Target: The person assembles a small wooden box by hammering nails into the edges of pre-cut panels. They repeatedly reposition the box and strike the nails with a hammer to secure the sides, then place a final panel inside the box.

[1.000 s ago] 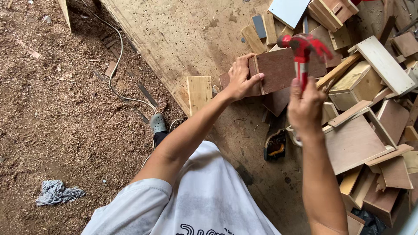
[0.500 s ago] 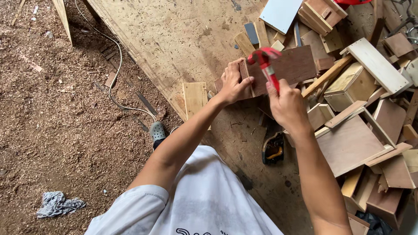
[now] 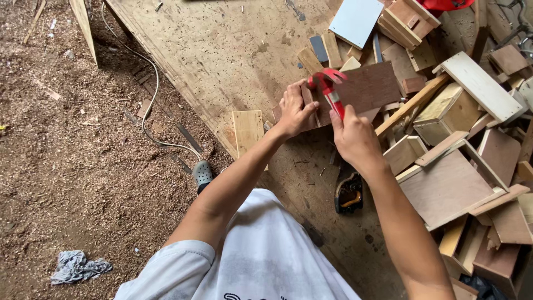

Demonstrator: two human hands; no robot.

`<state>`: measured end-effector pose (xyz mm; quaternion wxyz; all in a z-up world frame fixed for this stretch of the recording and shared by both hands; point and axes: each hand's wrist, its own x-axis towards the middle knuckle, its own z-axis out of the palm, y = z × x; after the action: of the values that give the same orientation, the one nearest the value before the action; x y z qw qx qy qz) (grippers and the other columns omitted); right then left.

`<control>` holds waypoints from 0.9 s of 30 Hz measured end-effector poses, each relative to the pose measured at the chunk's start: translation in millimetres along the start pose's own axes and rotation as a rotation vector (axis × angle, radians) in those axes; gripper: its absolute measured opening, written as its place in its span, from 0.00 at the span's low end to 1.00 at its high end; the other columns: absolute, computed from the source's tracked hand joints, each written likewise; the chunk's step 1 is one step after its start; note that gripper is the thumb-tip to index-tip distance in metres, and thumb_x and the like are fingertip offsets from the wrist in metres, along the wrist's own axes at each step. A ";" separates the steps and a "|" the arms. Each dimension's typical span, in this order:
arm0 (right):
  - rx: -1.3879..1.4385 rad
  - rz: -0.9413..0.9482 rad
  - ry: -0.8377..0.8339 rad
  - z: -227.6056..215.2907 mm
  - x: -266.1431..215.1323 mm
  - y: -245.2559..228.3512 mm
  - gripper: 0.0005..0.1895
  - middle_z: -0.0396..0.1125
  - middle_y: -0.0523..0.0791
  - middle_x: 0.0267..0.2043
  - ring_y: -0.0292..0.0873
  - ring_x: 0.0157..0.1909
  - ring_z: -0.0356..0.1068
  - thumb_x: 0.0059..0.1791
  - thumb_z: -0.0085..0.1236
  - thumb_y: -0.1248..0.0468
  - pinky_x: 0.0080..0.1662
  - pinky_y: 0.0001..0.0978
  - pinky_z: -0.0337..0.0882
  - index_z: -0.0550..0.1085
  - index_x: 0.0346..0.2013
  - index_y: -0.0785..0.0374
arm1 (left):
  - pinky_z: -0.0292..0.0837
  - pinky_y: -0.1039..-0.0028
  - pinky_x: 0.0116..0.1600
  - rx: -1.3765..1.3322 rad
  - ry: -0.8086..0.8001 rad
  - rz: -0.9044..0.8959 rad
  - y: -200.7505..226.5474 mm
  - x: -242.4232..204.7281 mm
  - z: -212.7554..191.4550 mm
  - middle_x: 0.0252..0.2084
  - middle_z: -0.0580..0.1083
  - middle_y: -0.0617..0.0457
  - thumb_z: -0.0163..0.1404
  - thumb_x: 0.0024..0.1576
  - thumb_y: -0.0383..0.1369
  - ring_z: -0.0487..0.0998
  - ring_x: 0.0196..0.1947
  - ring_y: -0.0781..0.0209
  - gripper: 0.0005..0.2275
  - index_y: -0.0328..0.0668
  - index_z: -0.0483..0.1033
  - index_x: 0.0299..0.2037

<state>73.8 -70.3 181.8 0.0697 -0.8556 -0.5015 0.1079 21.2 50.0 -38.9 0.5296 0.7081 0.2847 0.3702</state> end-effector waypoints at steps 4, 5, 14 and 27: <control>0.016 -0.060 0.047 1.5 -1.9 5.4 0.24 0.68 0.62 0.22 0.67 0.29 0.72 0.60 0.43 0.51 0.30 0.58 0.70 0.68 0.36 0.71 | 0.46 0.50 0.70 -0.017 0.037 0.037 5.8 1.6 -4.6 0.63 0.63 0.43 0.46 0.55 0.57 0.61 0.66 0.47 0.37 0.41 0.57 0.69; 0.034 -0.049 0.043 3.6 -2.6 6.0 0.23 0.68 0.62 0.22 0.67 0.29 0.72 0.60 0.43 0.51 0.30 0.58 0.69 0.68 0.36 0.71 | 0.50 0.51 0.70 -0.018 0.055 0.034 8.1 2.6 -10.2 0.62 0.64 0.43 0.47 0.55 0.57 0.63 0.65 0.46 0.36 0.41 0.59 0.68; 0.430 0.038 0.212 19.6 -12.2 53.9 0.23 0.67 0.46 0.21 0.43 0.22 0.68 0.60 0.45 0.49 0.27 0.44 0.69 0.70 0.31 0.63 | 0.68 0.52 0.68 -0.333 -0.053 0.114 44.6 16.9 -33.5 0.61 0.71 0.42 0.51 0.65 0.44 0.72 0.63 0.47 0.22 0.43 0.67 0.64; 0.158 -0.024 0.518 -30.2 25.5 164.3 0.23 0.65 0.45 0.25 0.42 0.26 0.65 0.67 0.40 0.53 0.28 0.38 0.63 0.71 0.37 0.66 | 0.60 0.51 0.59 0.740 -0.076 0.238 113.8 33.4 -31.8 0.55 0.69 0.40 0.41 0.63 0.40 0.68 0.55 0.46 0.24 0.33 0.63 0.66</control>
<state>232.0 -128.4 170.7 0.2636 -0.8405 -0.4670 -0.0768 15.1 62.2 83.2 0.2019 0.8926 0.2949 0.2749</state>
